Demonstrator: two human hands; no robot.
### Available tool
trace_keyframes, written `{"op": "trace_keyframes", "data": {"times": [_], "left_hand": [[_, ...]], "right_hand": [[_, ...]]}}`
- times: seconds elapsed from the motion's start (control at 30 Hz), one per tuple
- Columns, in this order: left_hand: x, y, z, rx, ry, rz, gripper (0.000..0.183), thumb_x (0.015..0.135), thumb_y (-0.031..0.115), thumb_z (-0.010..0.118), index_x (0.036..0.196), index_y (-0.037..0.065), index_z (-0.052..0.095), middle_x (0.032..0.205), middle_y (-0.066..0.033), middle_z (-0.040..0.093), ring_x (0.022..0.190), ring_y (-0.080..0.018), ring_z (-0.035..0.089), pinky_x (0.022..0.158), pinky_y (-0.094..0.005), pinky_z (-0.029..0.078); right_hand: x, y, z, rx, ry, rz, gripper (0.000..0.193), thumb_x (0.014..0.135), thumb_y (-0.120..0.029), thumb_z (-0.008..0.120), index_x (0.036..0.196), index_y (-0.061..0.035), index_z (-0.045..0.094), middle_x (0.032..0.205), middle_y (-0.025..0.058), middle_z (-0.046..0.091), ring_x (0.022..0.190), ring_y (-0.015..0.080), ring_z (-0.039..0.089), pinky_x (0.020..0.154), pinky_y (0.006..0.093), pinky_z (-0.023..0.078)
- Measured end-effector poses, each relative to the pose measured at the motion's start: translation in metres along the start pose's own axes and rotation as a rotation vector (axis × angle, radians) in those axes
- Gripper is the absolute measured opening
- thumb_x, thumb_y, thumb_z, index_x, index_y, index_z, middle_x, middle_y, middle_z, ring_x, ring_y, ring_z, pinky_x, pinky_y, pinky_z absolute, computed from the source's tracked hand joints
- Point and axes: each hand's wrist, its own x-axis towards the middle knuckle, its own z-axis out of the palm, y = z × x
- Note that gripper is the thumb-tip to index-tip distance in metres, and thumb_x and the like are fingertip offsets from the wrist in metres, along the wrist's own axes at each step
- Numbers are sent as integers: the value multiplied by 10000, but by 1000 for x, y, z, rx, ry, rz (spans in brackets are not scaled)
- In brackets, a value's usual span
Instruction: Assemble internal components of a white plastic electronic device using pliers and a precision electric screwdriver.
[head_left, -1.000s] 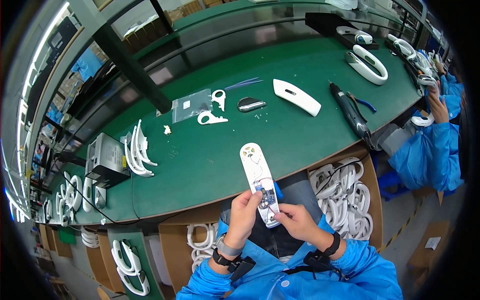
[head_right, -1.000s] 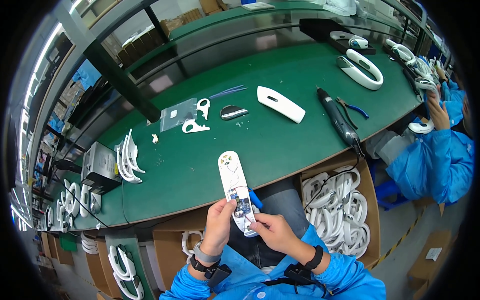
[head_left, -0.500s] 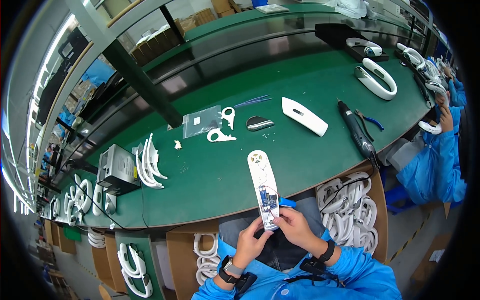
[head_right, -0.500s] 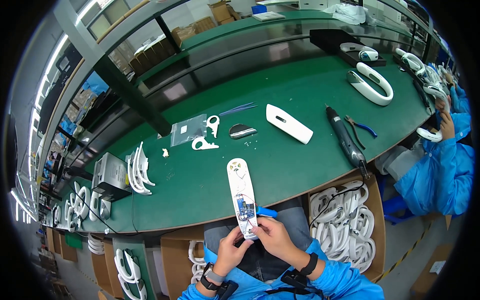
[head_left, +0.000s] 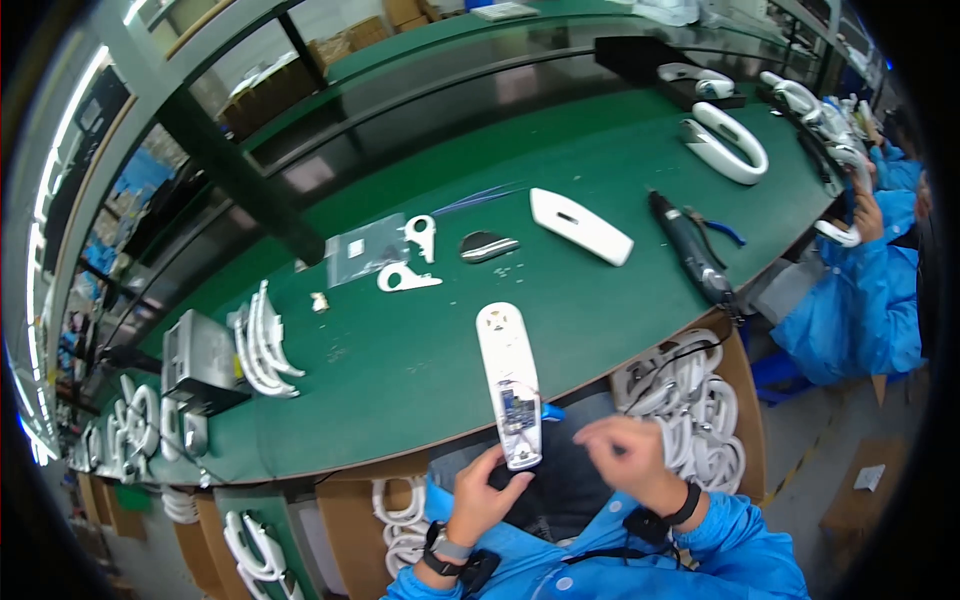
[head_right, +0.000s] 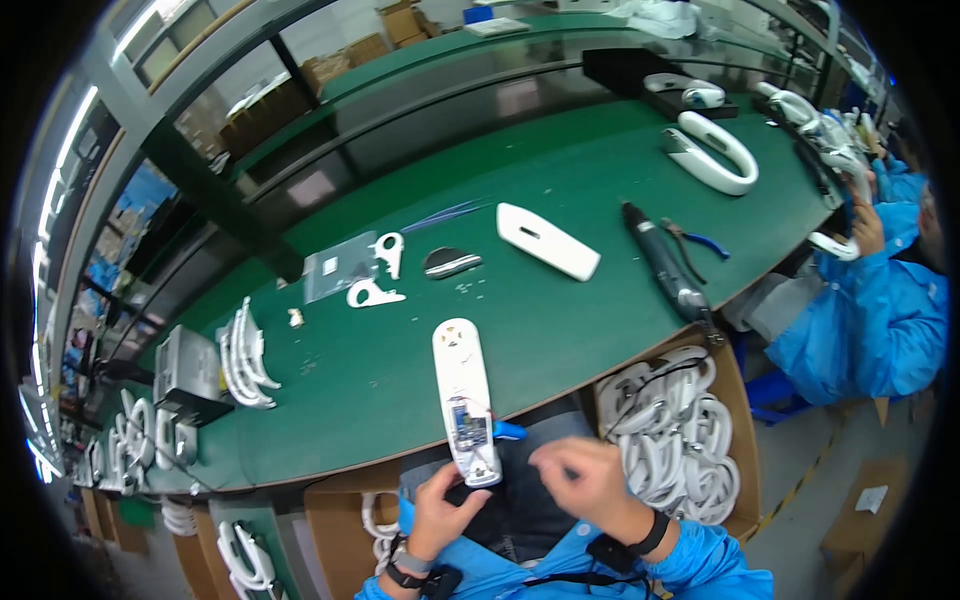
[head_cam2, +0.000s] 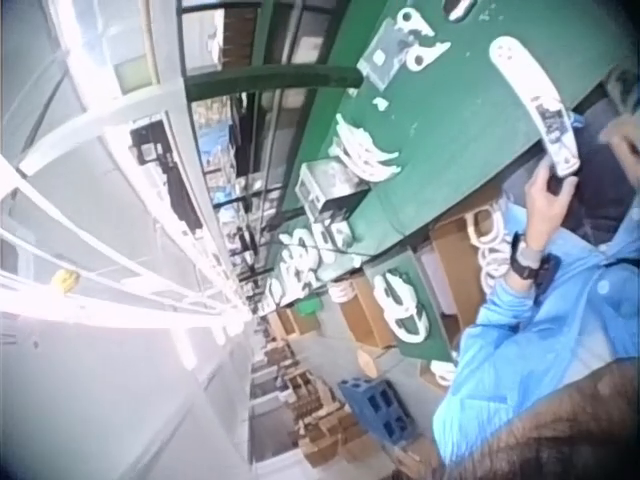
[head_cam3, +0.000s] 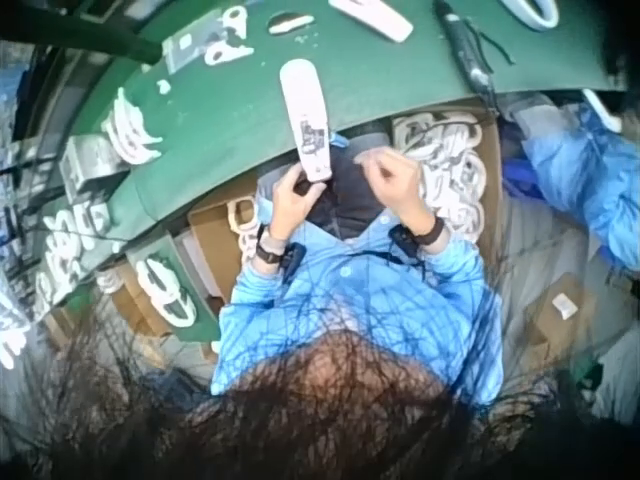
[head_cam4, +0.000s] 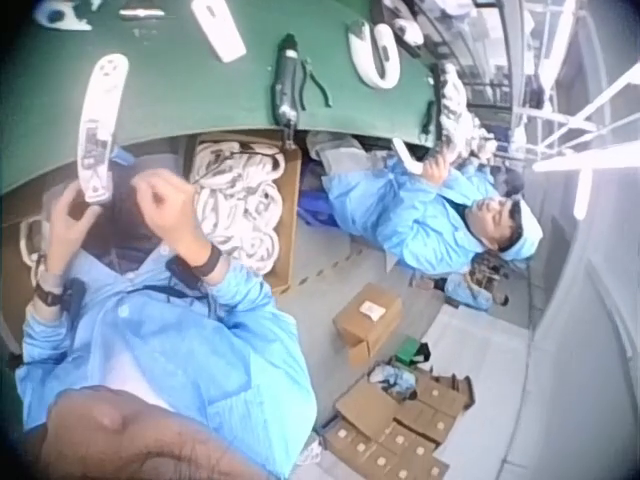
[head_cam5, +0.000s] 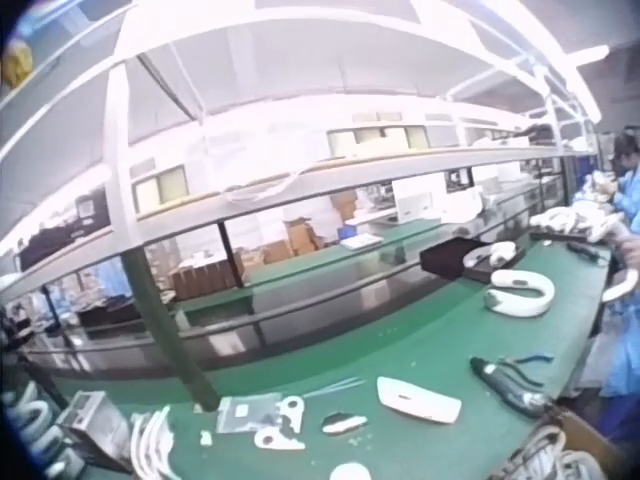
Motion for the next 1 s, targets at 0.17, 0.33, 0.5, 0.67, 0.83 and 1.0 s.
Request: {"op": "trace_keyframes", "data": {"times": [0.17,0.33,0.5,0.67,0.83,1.0], "left_hand": [[-3,22,-17,-142,59,-21,453,773,37,711,1205,-51,608,1159,-188,671,1074,-280,661,952,-369,512],[3,53,-28,162,370,363,332,673,64,611,989,17,700,1105,-145,669,1081,-345,591,969,-436,462],[14,114,-24,383,187,648,418,669,53,670,1063,169,753,1162,-104,644,1123,-334,575,943,-420,497],[74,186,13,664,36,886,506,855,132,542,1355,58,553,1356,-197,530,1195,-369,552,966,-439,475],[77,198,12,106,-264,510,565,826,139,668,1338,-4,475,1167,-228,571,1055,-381,592,881,-427,492],[66,158,10,-152,-307,594,589,826,204,735,1320,8,483,1151,-205,574,1016,-377,593,894,-428,487]], "right_hand": [[93,38,-97,-665,509,-134,350,770,-63,692,1118,-44,658,1137,147,604,1028,354,561,914,431,460],[115,69,-134,-815,395,119,454,748,-130,743,1189,-62,653,1068,122,617,939,331,604,841,398,502],[101,17,-131,-650,382,-187,417,724,-69,699,1140,-34,689,938,137,654,819,308,655,750,355,527],[67,-81,-138,-739,-114,-804,365,648,-79,753,1008,-96,694,979,136,668,822,311,665,710,422,565],[39,-36,-117,70,705,-607,462,965,-260,522,1324,29,480,1384,197,471,1235,354,510,1093,499,371],[71,-69,-55,758,-200,-96,795,915,-651,490,1291,47,424,1260,258,559,1026,336,648,1091,524,374]]}}
